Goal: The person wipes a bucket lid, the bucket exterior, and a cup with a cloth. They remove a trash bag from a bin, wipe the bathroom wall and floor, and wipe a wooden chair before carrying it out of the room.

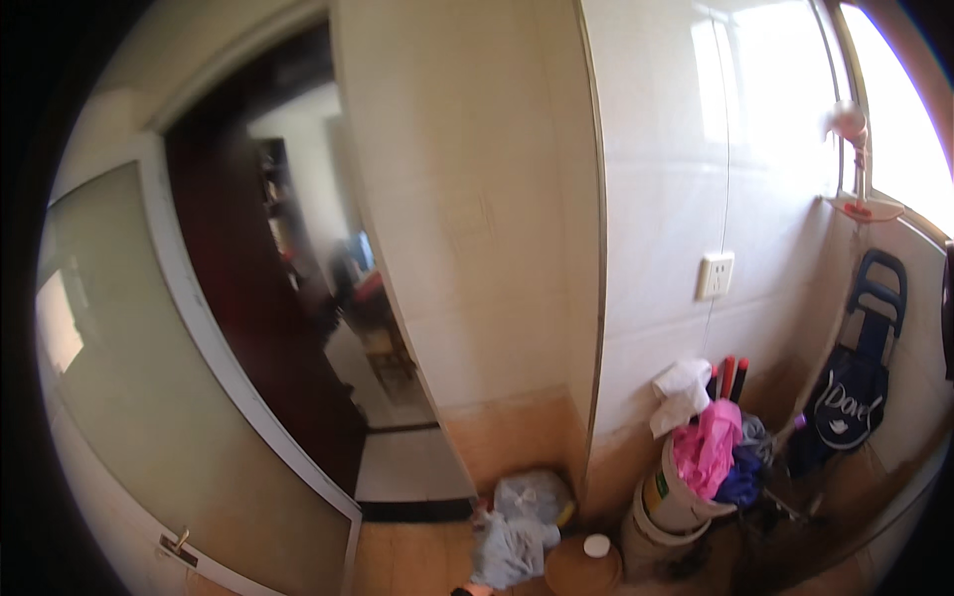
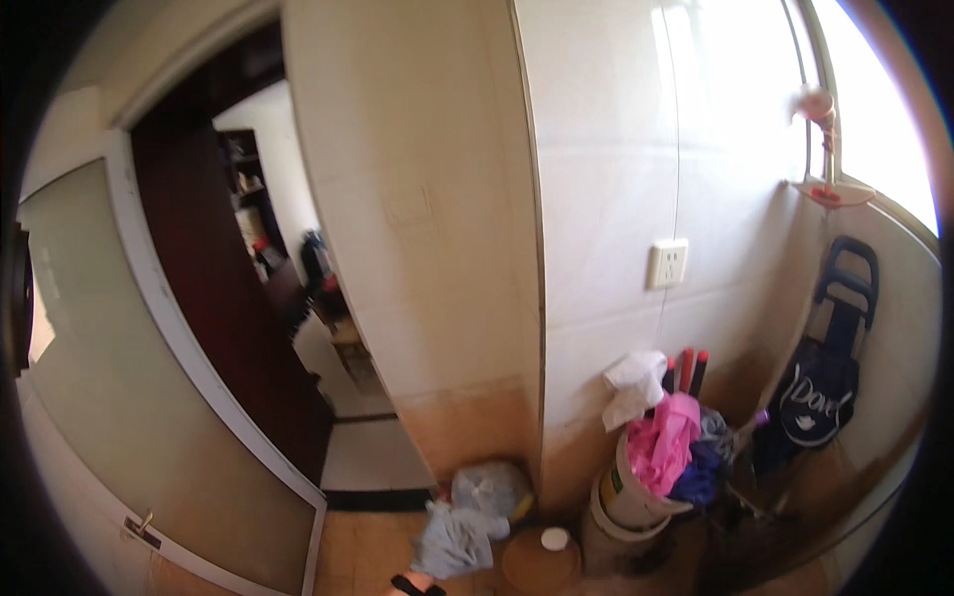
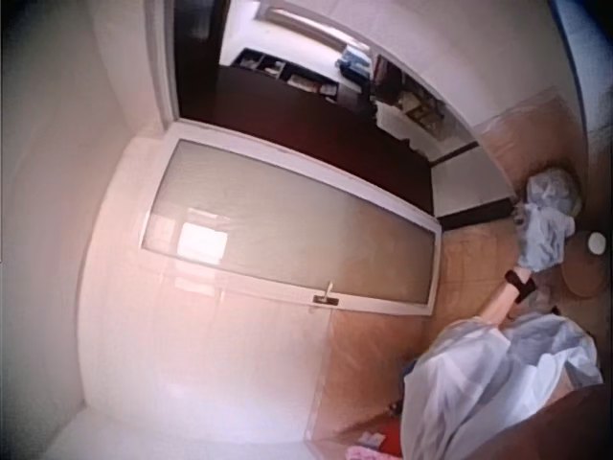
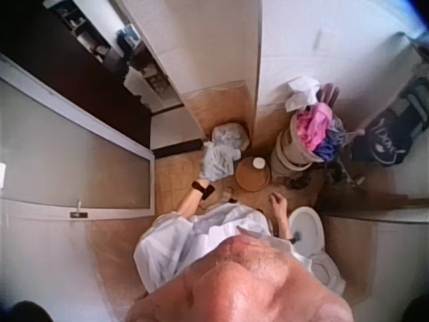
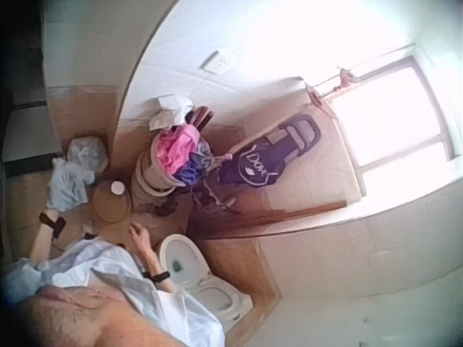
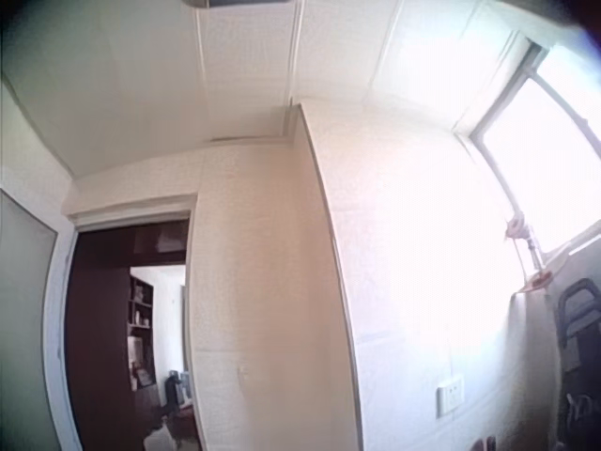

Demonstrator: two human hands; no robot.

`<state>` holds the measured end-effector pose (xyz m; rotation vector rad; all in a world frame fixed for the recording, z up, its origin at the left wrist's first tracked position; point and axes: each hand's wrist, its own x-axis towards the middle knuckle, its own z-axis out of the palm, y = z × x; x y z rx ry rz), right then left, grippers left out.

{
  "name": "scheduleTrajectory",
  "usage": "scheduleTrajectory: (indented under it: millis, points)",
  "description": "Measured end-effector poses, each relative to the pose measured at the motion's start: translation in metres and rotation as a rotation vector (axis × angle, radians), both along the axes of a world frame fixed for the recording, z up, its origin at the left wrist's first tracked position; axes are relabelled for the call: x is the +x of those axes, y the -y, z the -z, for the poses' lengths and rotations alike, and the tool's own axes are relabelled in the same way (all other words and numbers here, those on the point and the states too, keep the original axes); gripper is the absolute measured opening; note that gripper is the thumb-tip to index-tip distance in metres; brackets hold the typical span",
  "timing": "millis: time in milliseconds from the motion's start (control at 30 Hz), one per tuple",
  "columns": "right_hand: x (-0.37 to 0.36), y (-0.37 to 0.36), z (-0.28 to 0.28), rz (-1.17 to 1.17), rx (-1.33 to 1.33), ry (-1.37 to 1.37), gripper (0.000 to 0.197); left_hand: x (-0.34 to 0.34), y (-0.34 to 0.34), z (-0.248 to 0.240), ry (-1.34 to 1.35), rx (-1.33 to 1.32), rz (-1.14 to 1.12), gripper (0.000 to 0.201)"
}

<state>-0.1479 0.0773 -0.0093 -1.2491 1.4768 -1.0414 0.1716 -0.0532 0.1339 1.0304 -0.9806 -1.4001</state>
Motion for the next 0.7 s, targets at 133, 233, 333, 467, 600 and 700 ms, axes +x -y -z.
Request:
scheduleTrajectory:
  millis: [133, 233, 333, 467, 600, 700]
  points:
    - [0.047, 0.017, -0.008, 0.001, 0.132, -0.06, 0.033, 0.038, 0.036, 0.009, 0.0, -0.017, 0.006, 0.029]
    - [0.069, 0.043, -0.035, -0.003, 0.147, -0.117, 0.035, 0.054, 0.07, 0.013, -0.006, -0.044, 0.027, 0.029]
    - [0.085, 0.042, -0.072, 0.082, 0.251, -0.02, 0.028, 0.064, 0.096, 0.007, 0.011, -0.082, 0.029, 0.03]
    - [0.078, 0.03, -0.067, 0.185, 0.286, 0.012, 0.03, 0.054, 0.131, 0.001, -0.004, -0.108, 0.087, 0.031]
    - [0.079, 0.019, -0.062, 0.285, 0.383, -0.032, 0.033, 0.04, 0.169, -0.004, 0.042, -0.187, 0.137, 0.031]
    - [0.091, 0.011, -0.069, 0.338, 0.425, 0.036, 0.034, 0.03, 0.211, -0.031, 0.15, -0.372, 0.122, 0.032]
